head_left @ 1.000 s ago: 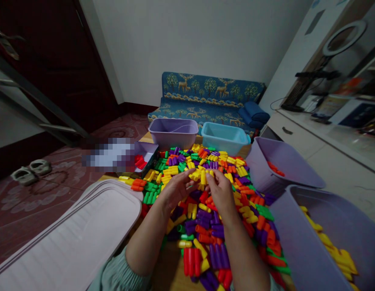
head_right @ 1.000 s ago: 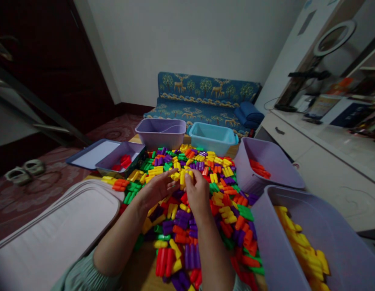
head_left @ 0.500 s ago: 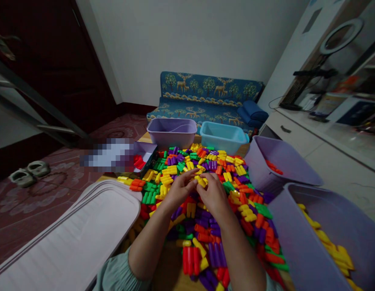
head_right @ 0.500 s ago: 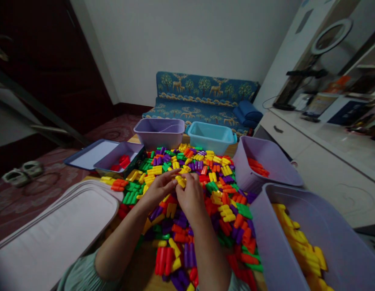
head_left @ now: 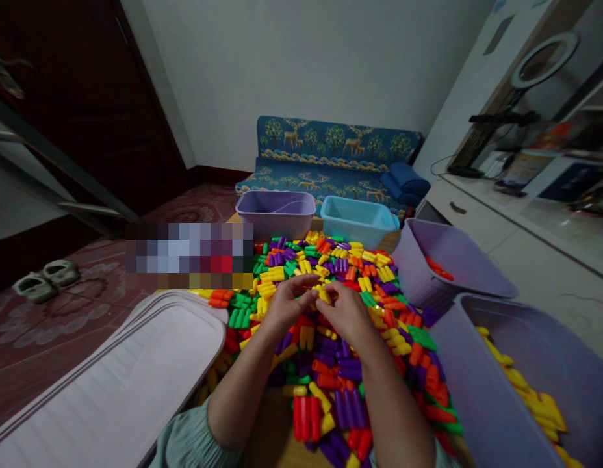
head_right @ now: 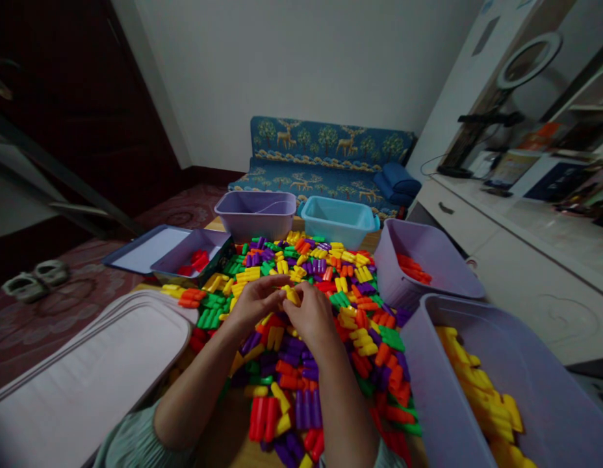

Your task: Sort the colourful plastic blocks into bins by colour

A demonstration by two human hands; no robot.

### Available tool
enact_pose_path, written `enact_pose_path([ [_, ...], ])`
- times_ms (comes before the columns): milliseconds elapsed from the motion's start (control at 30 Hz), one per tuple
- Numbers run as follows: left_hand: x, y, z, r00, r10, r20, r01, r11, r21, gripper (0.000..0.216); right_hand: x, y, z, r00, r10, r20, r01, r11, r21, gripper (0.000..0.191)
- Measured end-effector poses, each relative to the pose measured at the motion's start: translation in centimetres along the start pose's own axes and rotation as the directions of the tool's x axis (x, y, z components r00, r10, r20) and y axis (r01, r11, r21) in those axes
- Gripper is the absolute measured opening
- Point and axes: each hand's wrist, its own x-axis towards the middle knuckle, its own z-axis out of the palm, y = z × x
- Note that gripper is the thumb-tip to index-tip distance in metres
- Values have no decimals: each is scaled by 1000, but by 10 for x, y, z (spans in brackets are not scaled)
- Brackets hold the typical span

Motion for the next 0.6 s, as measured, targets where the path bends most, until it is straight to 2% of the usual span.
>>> enact_pose_path([
  [167, 0, -1, 1, 999, -2, 53, 2, 1000, -7, 43, 5, 12, 3, 996, 80, -33, -68, 957, 283, 26],
  [300, -1, -5, 0, 997, 31, 75, -39, 994, 99, 38, 7, 14, 7, 997, 52, -62, -34, 965, 259, 27],
  [400, 3, -5, 2, 997, 54, 57, -58, 995, 86, 33, 7, 10, 9, 995, 47, -92, -17, 954, 301, 27],
  [467, 10, 2, 9, 996, 77, 54, -80, 996, 49, 33, 6, 6, 9, 990, 68, -126, -4, 893, 451, 30],
  [533, 18, 14, 23, 991, 121, 61, -123, 992, 34, 34, 5, 1, 6, 975, 107, -195, 38, 783, 621, 35],
  [600, 25, 30, 45, 978, 188, 89, -194, 979, 56, 36, 4, -6, 0, 923, 176, -341, 134, 685, 716, 39],
])
